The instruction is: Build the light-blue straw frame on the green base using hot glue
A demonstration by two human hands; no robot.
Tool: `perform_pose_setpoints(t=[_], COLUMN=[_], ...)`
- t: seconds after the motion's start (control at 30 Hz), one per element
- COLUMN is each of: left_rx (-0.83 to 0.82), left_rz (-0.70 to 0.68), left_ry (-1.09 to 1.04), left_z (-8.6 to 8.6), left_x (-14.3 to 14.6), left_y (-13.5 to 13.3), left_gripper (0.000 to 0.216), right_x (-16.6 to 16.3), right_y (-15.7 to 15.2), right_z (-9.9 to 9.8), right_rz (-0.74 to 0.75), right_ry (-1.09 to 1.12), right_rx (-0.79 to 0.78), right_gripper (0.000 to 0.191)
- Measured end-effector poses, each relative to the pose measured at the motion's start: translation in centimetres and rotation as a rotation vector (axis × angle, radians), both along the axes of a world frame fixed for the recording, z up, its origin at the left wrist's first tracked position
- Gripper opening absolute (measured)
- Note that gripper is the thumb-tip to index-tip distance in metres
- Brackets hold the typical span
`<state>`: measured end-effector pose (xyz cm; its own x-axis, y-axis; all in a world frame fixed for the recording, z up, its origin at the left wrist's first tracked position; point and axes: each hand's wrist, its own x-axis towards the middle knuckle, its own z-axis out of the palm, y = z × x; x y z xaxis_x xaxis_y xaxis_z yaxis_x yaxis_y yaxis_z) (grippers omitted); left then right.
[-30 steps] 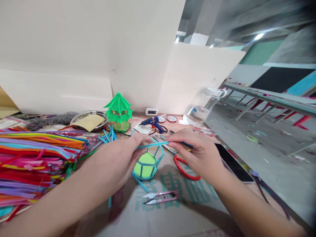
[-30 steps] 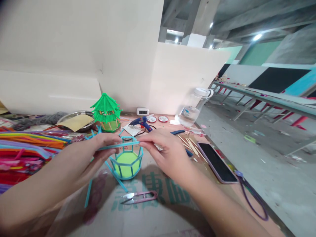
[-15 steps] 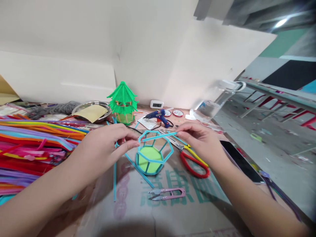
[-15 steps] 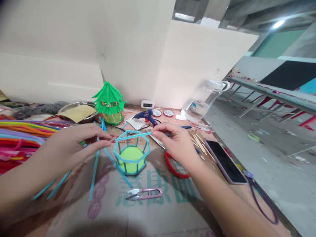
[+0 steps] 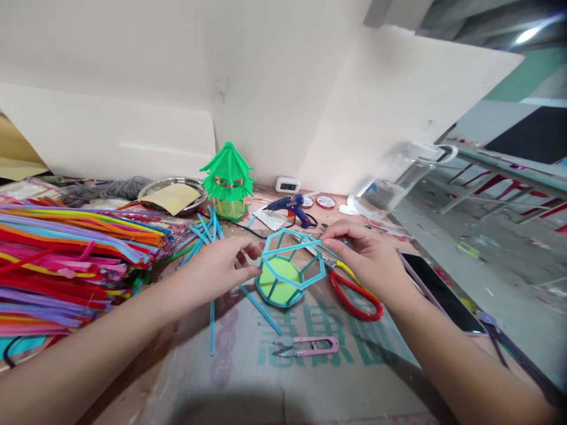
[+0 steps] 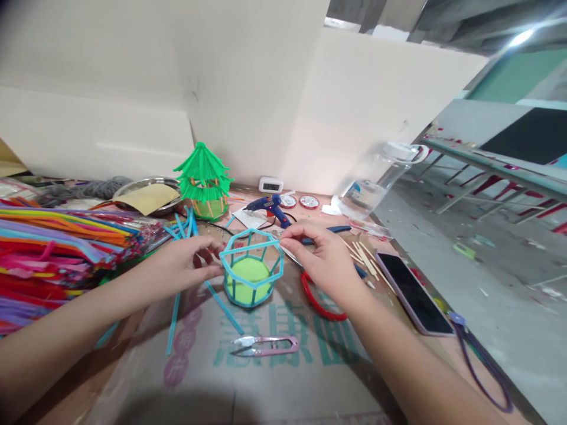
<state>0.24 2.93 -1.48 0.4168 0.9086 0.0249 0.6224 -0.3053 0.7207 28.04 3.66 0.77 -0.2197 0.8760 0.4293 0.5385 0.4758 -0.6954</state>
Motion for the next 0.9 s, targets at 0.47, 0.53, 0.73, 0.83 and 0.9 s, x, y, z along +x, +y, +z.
perform_pose_setpoints(t=[0.47, 0.53, 0.73, 0.83, 0.9], left_rx=[0.178, 0.200, 0.218, 0.170, 0.084], left_rz=[0.085, 0.062, 0.045, 0.056, 0.060], left_ry=[-0.082, -0.057, -0.023, -0.066, -0.119], left_z=[2.7, 2.8, 2.9, 2.4, 1.8], left_x=[-0.2, -0.2, -0.2, -0.2, -0.2], left_y=[-0.8, -0.9, -1.2, -0.8, -0.4], left_gripper=[0.018, 0.019, 0.024, 0.030, 0.036], right_x=[-0.1, -0.1, 0.1, 0.1, 0.1], right_y=[-0.2, -0.1, 0.0, -0.1, -0.1], right_z=[0.0, 0.0, 0.2, 0.2, 0.3], right_rz=[-0.020, -0.013, 0.020, 0.028, 0.022], right_ry=[-0.049, -0.051, -0.069, -0.059, -0.067], right_rx=[0.036, 0.038, 0.008, 0.001, 0.009], right_gripper=[0.014, 0.015, 0.015, 0.015, 0.015])
